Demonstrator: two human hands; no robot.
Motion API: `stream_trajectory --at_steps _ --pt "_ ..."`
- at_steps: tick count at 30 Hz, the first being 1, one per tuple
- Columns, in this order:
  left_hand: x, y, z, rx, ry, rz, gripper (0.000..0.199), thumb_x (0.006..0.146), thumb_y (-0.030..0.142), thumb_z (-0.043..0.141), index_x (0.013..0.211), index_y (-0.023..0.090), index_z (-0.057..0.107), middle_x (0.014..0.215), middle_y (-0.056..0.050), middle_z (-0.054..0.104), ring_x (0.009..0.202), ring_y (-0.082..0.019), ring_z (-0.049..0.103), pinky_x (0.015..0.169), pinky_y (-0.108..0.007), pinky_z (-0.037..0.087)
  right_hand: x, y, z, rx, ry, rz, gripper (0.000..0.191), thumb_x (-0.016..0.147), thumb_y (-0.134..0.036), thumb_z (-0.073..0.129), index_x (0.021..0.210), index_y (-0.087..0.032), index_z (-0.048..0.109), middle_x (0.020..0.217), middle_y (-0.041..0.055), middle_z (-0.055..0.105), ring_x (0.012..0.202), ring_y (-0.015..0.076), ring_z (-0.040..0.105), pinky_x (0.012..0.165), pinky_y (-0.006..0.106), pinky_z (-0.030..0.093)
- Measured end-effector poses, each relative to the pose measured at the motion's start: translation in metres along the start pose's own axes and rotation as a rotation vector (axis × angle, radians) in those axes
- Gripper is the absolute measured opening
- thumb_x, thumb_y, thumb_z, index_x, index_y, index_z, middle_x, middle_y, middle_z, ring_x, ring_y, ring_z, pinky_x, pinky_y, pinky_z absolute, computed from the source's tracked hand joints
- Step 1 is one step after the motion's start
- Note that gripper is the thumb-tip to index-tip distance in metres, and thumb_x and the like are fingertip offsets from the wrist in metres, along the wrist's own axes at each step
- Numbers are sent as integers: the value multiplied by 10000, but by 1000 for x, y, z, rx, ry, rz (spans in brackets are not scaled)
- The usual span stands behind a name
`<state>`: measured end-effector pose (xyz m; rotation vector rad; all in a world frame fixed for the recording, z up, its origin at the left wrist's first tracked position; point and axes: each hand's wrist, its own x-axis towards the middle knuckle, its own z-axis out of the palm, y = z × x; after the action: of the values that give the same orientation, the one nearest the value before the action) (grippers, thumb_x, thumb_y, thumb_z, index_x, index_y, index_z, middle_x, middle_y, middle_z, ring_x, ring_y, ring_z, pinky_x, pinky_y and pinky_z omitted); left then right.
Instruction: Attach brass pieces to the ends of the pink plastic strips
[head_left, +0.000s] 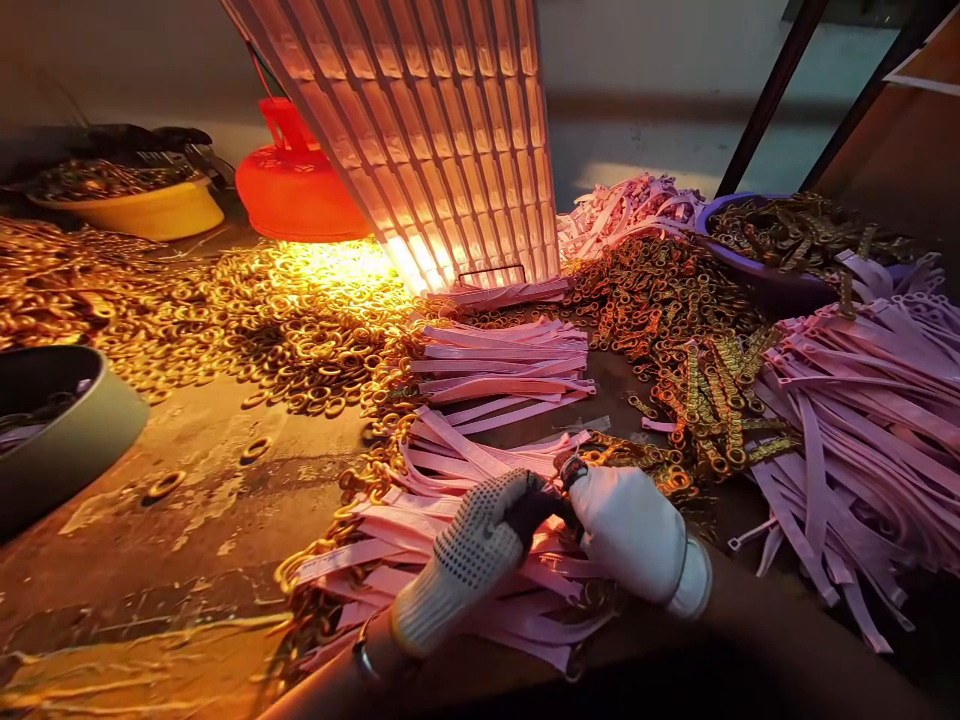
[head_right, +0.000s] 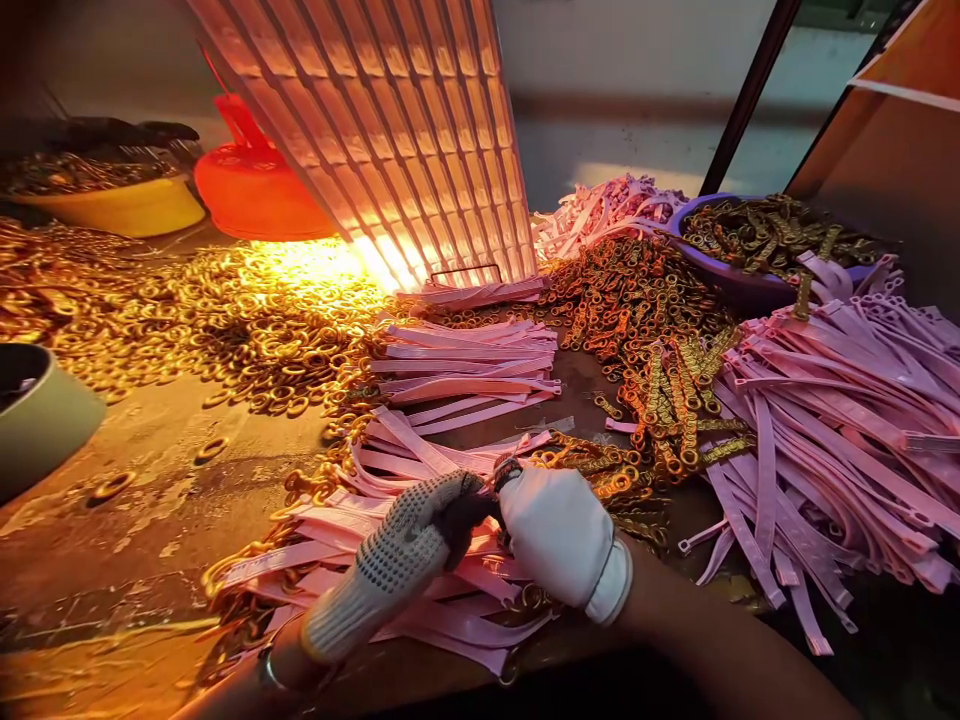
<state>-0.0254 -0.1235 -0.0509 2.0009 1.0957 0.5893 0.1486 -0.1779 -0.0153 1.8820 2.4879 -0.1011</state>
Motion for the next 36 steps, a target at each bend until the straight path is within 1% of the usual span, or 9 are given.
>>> stream_trajectory --at_steps 5,10,18,21,23,27,30,33,36 --pt "-5 -17 13 -16 93 -53 255 856 382 543 809 203 719 821 -56 750 743 -213 636 742 -334 509 -1 3 7 -6 74 -185 90 887 -121 542 960 -130 595 785 83 684 659 222 639 534 313 342" --pt "5 -14 14 -154 87 -45 188 834 361 592 766 222 701 774 -41 718 732 -213 607 728 -326 520 1 10 7 -9 104 -214 29 898 -163 553 878 -161 572 773 88 680 656 219 634 527 312 317" --pt "13 1 7 -70 4 45 176 845 217 499 766 192 654 797 -34 720 726 -186 614 717 -288 497 4 11 10 -77 96 -150 76 868 -155 556 800 -175 587 689 77 673 623 202 620 529 329 227" --pt "17 1 -7 -67 -141 77 209 891 278 519 796 191 684 802 -31 731 708 -176 624 682 -266 482 3 15 8 -47 67 -142 75 843 -148 578 776 -178 592 676 70 675 611 195 611 536 324 225" --pt "23 -3 -29 -33 -207 111 248 909 355 535 829 193 705 813 -34 734 702 -174 624 674 -259 472 0 22 6 -20 87 -129 75 837 -131 573 784 -175 601 679 67 677 605 190 602 545 318 246" --pt "34 -22 -91 337 -12 54 268 882 390 531 803 192 694 756 -23 714 648 -167 575 649 -255 427 -15 34 2 -19 151 25 118 829 -92 556 845 -169 644 750 78 693 676 206 621 596 307 336" --pt "34 -35 -121 643 -73 -107 194 827 297 555 753 183 694 749 -29 719 657 -182 576 674 -269 414 -30 33 5 -132 135 114 205 805 -24 518 886 -131 672 856 138 691 757 250 622 663 337 408" --pt "35 -29 -118 687 -97 -78 209 818 241 521 832 182 721 880 -54 749 732 -200 615 729 -290 434 -42 36 9 -90 183 99 255 851 -24 489 999 -99 683 986 182 681 884 282 619 787 385 467" --pt "48 -8 -90 558 -31 44 199 786 248 535 809 198 727 853 -56 741 686 -201 595 705 -303 425 -43 63 4 108 264 65 257 905 -175 589 1149 -145 660 1142 143 668 1016 253 619 896 348 489"
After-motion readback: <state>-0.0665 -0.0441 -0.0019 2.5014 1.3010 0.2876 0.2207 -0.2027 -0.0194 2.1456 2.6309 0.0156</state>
